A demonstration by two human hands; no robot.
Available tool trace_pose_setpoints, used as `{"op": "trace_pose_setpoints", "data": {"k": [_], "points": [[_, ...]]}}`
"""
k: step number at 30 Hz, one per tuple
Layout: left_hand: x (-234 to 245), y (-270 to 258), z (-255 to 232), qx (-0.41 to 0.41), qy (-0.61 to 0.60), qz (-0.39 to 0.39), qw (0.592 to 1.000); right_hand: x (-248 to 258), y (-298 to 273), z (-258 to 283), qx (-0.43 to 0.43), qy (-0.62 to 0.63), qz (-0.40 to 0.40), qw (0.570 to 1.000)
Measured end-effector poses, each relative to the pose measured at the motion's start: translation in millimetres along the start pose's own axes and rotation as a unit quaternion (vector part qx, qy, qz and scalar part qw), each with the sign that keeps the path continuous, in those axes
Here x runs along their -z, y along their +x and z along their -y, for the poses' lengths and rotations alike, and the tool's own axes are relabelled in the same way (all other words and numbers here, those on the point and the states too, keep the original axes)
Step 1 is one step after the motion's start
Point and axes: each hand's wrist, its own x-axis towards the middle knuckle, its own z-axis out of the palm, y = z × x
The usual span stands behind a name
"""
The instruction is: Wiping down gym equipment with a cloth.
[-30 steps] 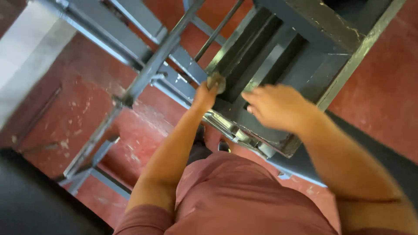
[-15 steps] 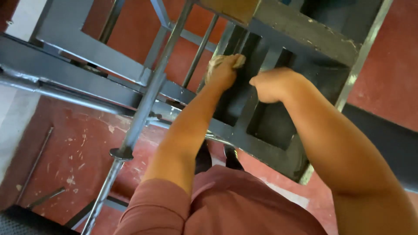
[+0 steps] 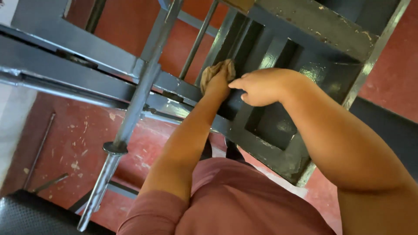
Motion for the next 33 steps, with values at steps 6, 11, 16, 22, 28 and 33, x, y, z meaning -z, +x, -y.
{"op": "trace_pose_setpoints", "data": {"k": [6,11,16,22,28,33], "points": [[65,-126,0,0.093,-0.009,-0.012,0.996,18,-21,17,0.029,0.029,-0.012,0.999],[60,-166,97,-0.455,0.424,-0.075,0.779,14,-27,24,0.020,0.015,-0.027,0.999],[65,-175,47,0.109,-0.099,-0.090,0.985,9,-23,20,0.011,0.025,-0.039,0.999],[50,-63,-1,0.024,-0.376,-0.205,0.904,10,-19,6,-0.018,0.043,-0.063,0.997],[28,9,-45,-0.227,0.288,-0.267,0.891,14,-23,9,-0.008,0.025,-0.072,0.997],[17,-5,-64,-0.198,0.299,-0.182,0.916,17,-34,8,-0.025,0.037,-0.074,0.996]]}}
